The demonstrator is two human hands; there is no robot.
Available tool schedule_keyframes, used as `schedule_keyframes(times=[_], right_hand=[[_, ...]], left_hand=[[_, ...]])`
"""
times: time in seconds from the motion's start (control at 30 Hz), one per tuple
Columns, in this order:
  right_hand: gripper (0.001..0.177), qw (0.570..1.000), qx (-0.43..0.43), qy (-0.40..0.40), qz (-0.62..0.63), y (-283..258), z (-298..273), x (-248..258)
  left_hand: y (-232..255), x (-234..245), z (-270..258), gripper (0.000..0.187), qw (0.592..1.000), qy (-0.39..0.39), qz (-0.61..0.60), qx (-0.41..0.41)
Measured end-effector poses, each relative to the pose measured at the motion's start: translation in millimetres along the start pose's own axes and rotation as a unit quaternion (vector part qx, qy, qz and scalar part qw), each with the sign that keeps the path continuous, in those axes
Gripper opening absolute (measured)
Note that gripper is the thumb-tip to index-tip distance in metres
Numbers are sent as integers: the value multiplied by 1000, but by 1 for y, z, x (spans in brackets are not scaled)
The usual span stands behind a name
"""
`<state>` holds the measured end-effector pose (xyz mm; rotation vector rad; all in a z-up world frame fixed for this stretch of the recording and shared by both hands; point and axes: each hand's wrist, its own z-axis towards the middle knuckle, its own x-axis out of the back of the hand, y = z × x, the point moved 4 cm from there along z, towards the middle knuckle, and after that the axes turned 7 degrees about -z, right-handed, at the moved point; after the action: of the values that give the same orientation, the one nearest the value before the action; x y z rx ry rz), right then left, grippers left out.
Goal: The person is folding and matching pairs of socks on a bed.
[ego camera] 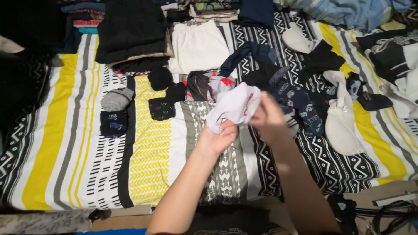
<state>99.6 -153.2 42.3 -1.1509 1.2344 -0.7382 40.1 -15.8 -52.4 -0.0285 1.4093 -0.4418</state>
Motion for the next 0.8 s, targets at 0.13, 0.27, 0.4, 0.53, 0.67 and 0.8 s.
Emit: schedule_keyframes(times=[0.13, 0.27, 0.4, 0.53, 0.67, 0.8], right_hand=[[42, 956, -206, -145, 148, 22, 7, -11], [21, 998, 20, -45, 34, 34, 39, 40], [16, 990, 103, -48, -84, 63, 56, 58], [15, 989, 110, -31, -90, 106, 67, 67], [16, 873, 263, -4, -410, 162, 80, 89], [22, 773, 184, 10, -608, 212, 82, 98]], left_hand=[[6, -39, -10, 21, 980, 28, 186, -73], [75, -70, -55, 29, 436, 217, 773, -406], [88, -90, -72, 16, 280, 290, 823, -400], [101, -63, -76, 20, 464, 325, 760, -318], [130, -9, -79, 18, 438, 340, 797, -240], [128, 28, -55, 26, 261, 352, 886, -151]])
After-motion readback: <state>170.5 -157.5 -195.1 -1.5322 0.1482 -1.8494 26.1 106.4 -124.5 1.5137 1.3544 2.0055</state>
